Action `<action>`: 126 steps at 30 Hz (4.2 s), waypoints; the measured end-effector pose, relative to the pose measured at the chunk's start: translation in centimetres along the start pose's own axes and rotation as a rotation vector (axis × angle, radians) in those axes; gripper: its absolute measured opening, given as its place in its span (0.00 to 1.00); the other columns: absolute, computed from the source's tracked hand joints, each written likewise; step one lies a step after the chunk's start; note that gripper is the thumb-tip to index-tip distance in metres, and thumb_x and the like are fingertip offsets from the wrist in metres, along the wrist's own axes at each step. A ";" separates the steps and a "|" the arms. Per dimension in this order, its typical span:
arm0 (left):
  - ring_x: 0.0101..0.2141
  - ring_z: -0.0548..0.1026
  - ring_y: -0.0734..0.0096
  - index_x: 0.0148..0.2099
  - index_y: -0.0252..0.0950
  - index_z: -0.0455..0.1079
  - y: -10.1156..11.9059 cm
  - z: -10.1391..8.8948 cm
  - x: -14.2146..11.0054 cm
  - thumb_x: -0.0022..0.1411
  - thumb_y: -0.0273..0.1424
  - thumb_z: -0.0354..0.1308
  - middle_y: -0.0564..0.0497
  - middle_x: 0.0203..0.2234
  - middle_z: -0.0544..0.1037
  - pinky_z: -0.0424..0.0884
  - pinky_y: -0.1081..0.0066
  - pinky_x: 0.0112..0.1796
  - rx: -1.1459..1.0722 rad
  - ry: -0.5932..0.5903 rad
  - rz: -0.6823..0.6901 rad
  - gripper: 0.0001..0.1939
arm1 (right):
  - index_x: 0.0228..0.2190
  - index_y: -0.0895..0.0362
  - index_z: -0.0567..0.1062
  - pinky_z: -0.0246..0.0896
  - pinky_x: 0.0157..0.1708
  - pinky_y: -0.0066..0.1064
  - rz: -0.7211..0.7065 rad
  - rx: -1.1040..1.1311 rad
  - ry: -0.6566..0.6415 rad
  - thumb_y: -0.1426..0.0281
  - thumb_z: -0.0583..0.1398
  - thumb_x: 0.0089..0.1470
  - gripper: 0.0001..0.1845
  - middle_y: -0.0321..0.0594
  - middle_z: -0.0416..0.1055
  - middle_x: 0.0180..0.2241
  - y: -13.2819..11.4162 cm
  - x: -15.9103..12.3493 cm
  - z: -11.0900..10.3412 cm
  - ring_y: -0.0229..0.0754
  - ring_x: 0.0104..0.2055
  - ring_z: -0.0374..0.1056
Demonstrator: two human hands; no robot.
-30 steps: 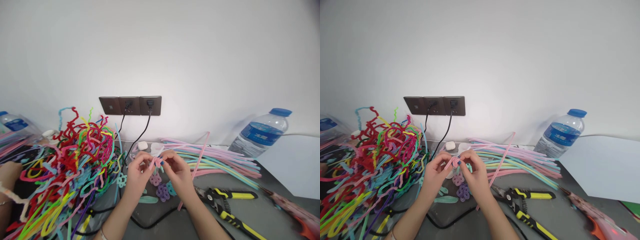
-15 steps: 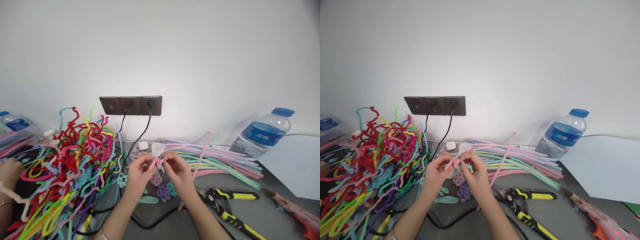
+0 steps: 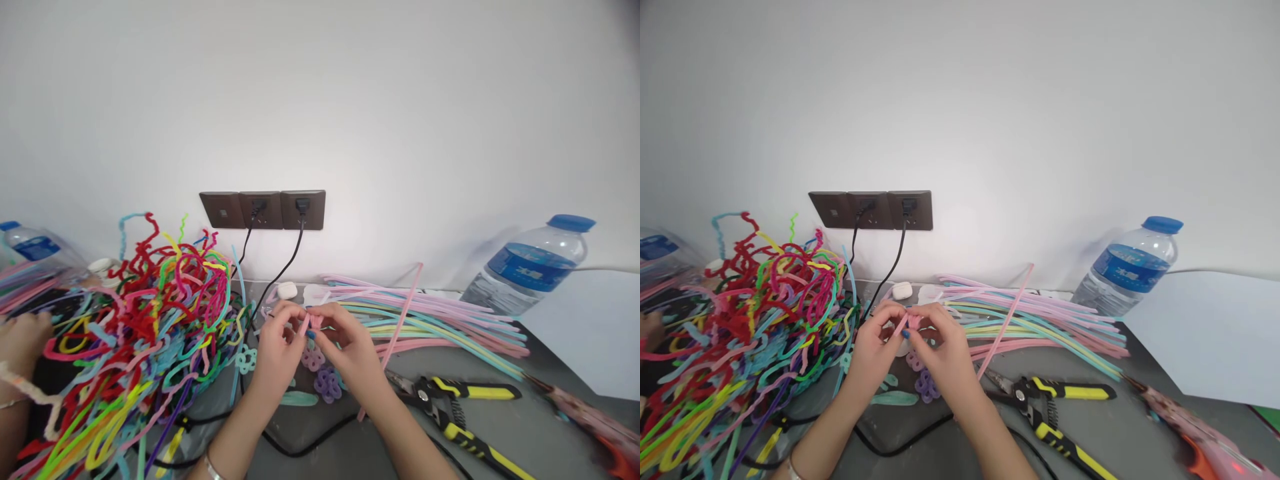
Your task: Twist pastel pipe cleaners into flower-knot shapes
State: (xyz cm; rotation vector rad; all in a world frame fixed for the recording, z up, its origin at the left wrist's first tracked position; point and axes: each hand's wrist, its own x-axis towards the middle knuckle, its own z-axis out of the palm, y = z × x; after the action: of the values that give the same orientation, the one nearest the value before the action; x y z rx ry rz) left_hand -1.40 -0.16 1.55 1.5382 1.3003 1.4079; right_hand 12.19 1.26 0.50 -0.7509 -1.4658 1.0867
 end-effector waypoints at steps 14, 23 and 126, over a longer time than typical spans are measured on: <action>0.36 0.69 0.68 0.36 0.36 0.69 -0.1 0.2 -0.2 0.64 0.30 0.53 0.49 0.35 0.70 0.69 0.77 0.29 -0.040 -0.120 0.051 0.05 | 0.32 0.55 0.80 0.70 0.29 0.28 0.059 0.100 0.181 0.67 0.67 0.49 0.07 0.40 0.73 0.31 -0.2 0.2 -0.7 0.41 0.32 0.71; 0.38 0.70 0.67 0.37 0.37 0.68 0.2 0.0 -0.4 0.64 0.29 0.53 0.48 0.36 0.70 0.70 0.77 0.30 -0.045 -0.152 0.070 0.04 | 0.32 0.53 0.81 0.71 0.32 0.29 0.042 0.147 0.315 0.69 0.67 0.49 0.05 0.40 0.75 0.33 -0.6 0.0 -0.3 0.41 0.35 0.72; 0.30 0.72 0.71 0.33 0.36 0.72 -0.6 -0.9 0.4 0.57 0.25 0.58 0.52 0.29 0.72 0.68 0.75 0.29 0.017 -0.214 -0.034 0.03 | 0.34 0.58 0.81 0.74 0.30 0.32 0.192 -0.025 0.098 0.65 0.64 0.49 0.12 0.45 0.79 0.35 0.5 0.6 -1.3 0.45 0.33 0.75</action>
State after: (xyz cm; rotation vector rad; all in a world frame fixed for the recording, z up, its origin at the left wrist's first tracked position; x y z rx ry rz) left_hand -2.43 0.25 1.33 1.6212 1.2055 1.1782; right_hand 13.25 2.26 0.21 -0.9648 -1.3470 1.1613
